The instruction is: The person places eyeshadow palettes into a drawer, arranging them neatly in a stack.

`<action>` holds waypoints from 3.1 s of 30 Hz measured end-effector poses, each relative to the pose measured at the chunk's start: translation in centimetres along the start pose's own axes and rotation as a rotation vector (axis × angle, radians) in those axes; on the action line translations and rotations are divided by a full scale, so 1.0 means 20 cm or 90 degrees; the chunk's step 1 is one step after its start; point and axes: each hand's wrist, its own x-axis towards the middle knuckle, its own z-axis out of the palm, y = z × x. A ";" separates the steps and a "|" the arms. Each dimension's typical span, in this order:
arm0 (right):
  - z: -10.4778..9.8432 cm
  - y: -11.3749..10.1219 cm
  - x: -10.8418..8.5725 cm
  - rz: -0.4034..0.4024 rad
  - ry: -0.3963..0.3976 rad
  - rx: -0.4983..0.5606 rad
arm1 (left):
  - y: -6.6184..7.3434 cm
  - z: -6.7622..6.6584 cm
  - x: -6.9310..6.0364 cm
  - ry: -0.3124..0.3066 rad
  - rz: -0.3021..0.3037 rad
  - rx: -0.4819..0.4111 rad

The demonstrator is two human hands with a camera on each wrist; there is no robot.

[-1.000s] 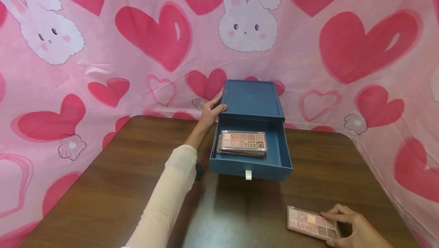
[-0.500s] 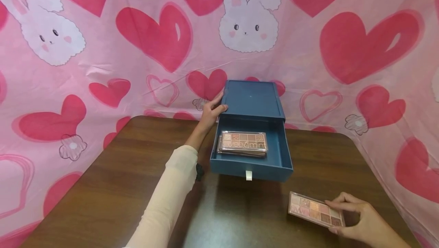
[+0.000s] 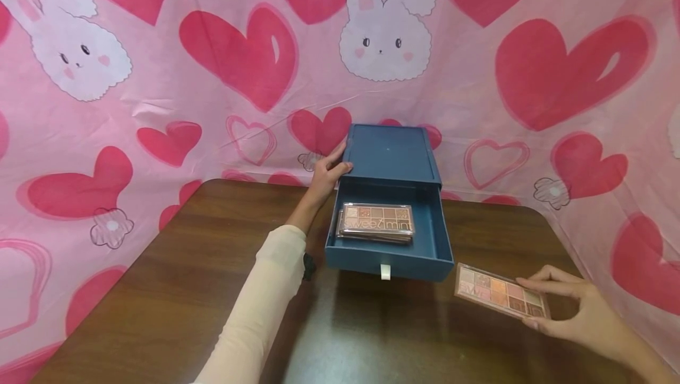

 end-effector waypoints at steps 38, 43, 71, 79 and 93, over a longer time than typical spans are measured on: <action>-0.04 -0.23 0.57 -0.014 -0.010 -0.003 | 0.01 0.00 -0.01 -0.001 0.000 0.015; 0.02 -0.27 0.68 -0.030 -0.043 0.008 | 0.01 -0.01 -0.02 0.001 -0.002 0.014; 0.32 -0.37 0.94 -0.006 -0.196 0.007 | 0.00 0.01 -0.01 0.008 -0.004 0.008; 0.32 -0.37 0.95 0.002 -0.199 -0.004 | 0.01 0.01 0.00 0.003 0.008 0.002; 0.30 -0.43 0.82 -0.057 0.006 0.017 | 0.01 0.01 0.00 0.008 0.007 0.008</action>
